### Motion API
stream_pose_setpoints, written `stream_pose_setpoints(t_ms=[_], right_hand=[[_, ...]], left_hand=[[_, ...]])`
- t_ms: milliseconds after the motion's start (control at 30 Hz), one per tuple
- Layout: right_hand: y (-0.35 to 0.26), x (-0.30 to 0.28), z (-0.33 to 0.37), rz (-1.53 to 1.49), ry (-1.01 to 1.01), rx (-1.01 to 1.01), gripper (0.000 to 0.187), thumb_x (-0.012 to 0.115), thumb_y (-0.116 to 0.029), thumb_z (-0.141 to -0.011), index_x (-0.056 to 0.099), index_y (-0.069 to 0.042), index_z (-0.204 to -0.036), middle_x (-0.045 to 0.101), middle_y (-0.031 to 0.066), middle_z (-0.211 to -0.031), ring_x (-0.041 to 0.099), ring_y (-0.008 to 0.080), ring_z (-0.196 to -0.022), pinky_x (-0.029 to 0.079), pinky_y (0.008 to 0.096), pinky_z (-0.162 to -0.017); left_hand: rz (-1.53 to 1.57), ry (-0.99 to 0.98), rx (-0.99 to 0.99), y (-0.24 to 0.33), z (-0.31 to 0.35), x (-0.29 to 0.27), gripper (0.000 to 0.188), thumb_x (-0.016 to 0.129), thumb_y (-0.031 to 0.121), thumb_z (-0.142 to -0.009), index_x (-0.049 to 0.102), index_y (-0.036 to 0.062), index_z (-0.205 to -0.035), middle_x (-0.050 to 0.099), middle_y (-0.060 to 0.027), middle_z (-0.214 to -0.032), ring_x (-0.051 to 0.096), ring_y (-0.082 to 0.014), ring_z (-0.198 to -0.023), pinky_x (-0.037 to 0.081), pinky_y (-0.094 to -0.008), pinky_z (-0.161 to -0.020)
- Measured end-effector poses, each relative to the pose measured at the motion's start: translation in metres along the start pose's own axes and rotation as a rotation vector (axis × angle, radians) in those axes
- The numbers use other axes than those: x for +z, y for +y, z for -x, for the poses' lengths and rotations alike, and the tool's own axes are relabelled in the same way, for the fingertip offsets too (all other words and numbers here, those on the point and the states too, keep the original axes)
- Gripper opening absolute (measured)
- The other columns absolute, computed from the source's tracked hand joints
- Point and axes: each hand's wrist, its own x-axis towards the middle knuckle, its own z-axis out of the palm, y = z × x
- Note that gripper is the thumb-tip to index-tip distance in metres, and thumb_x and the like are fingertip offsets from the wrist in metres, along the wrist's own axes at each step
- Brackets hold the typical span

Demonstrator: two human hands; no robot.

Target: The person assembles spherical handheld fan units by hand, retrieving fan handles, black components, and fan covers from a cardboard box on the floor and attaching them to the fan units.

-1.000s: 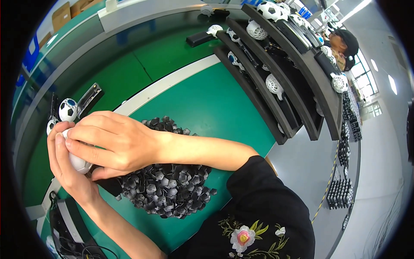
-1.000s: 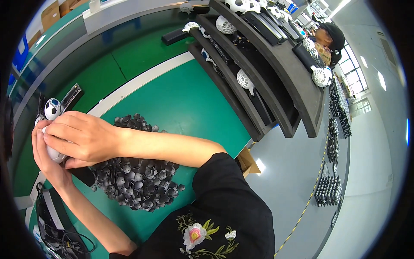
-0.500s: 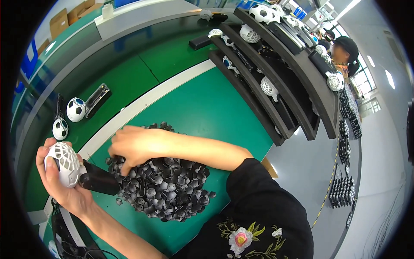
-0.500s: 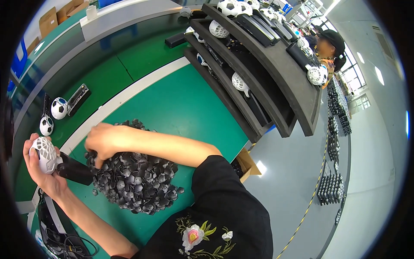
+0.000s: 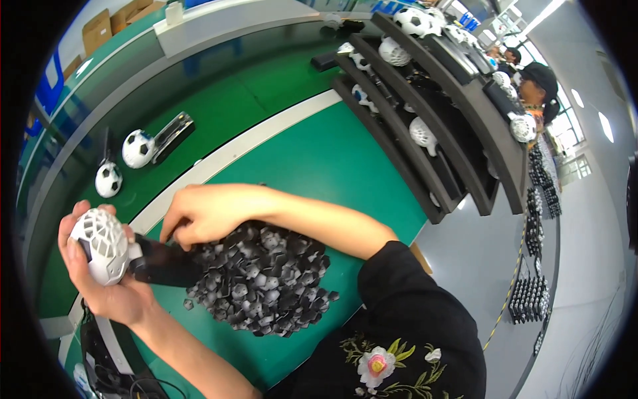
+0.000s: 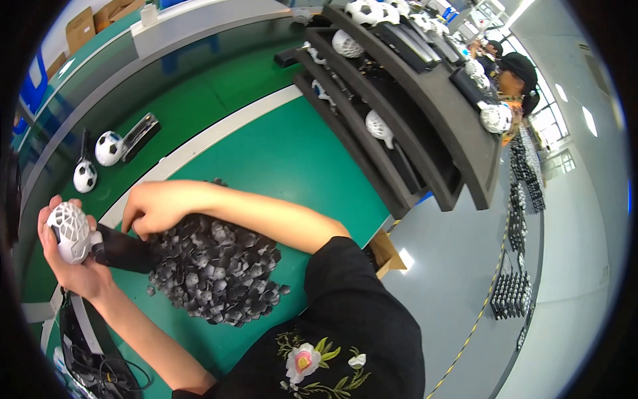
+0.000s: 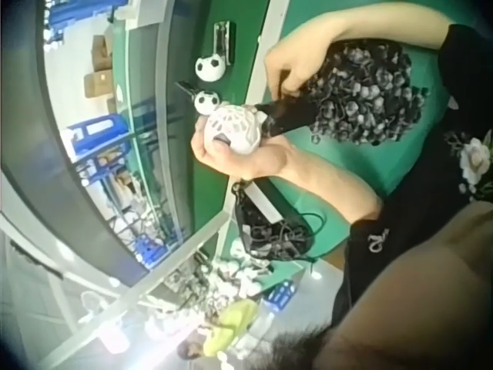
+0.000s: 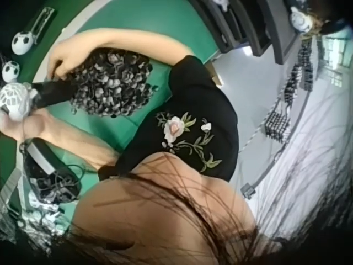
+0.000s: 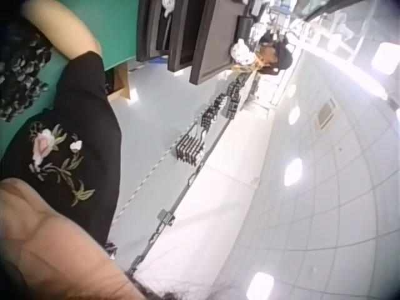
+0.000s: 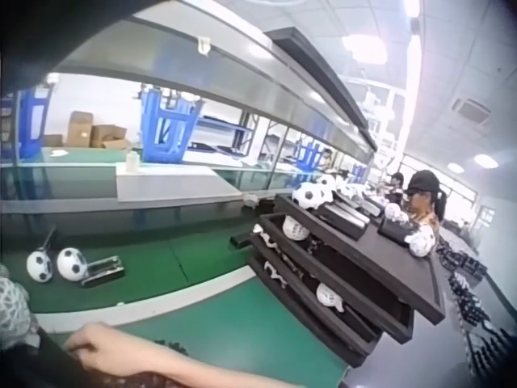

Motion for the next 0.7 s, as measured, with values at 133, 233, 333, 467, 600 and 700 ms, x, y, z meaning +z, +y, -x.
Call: stream_pose_setpoints(t_ms=[133,233,333,467,600,700], right_hand=[[-0.007,0.012,-0.014,-0.421,0.060,0.156,0.030,0.053,-0.007,-0.077,0.065,0.001,-0.103,0.067,0.0094,-0.080,0.059,0.0112,-0.065,0.051,0.0201,-0.062],[-0.022,0.018,-0.012,-0.425,0.168,0.177,0.026,0.056,-0.008,-0.084,0.062,0.005,-0.107,0.066,0.0105,-0.082,0.060,0.0129,-0.067,0.051,0.0221,-0.062],[-0.023,0.019,-0.008,-0.338,0.362,0.014,0.031,0.055,-0.008,-0.087,0.057,0.002,-0.116,0.064,0.0089,-0.081,0.058,0.0133,-0.068,0.049,0.0229,-0.066],[-0.038,0.025,-0.006,-0.524,0.461,0.001,0.024,0.059,-0.002,-0.082,0.056,0.001,-0.106,0.064,0.0125,-0.087,0.059,0.0146,-0.075,0.050,0.0247,-0.068],[-0.043,0.031,-0.003,-0.501,0.558,-0.129,0.015,0.065,0.000,-0.077,0.062,0.001,-0.092,0.065,0.0088,-0.084,0.059,0.0131,-0.073,0.049,0.0229,-0.071],[-0.041,0.028,0.000,-0.385,0.566,-0.240,0.011,0.066,0.002,-0.076,0.062,0.001,-0.086,0.064,0.0068,-0.081,0.057,0.0116,-0.071,0.048,0.0215,-0.070]], left_hand=[[-0.192,0.090,0.041,0.018,0.001,0.013,0.042,0.042,0.024,-0.083,0.048,-0.0022,-0.115,0.056,-0.0175,-0.109,0.060,-0.0253,-0.085,0.047,-0.0301,-0.072],[-0.296,0.114,0.170,0.023,-0.003,0.016,0.043,0.043,0.027,-0.085,0.045,-0.0010,-0.118,0.057,-0.0183,-0.110,0.061,-0.0292,-0.082,0.052,-0.0335,-0.058],[-0.203,0.171,0.133,0.022,-0.003,0.019,0.038,0.047,0.027,-0.084,0.048,0.0002,-0.112,0.058,-0.0161,-0.103,0.061,-0.0288,-0.079,0.048,-0.0322,-0.052],[-0.191,0.191,0.143,0.029,0.001,0.011,0.036,0.049,0.025,-0.084,0.050,0.0012,-0.110,0.057,-0.0152,-0.101,0.061,-0.0288,-0.078,0.047,-0.0327,-0.050],[-0.175,0.208,0.123,0.024,0.003,0.018,0.035,0.049,0.026,-0.084,0.050,0.0016,-0.109,0.056,-0.0149,-0.101,0.061,-0.0292,-0.078,0.046,-0.0329,-0.050],[-0.168,0.179,0.102,0.018,0.000,0.023,0.034,0.049,0.025,-0.084,0.050,0.0014,-0.109,0.057,-0.0145,-0.100,0.060,-0.0278,-0.079,0.047,-0.0327,-0.052]])
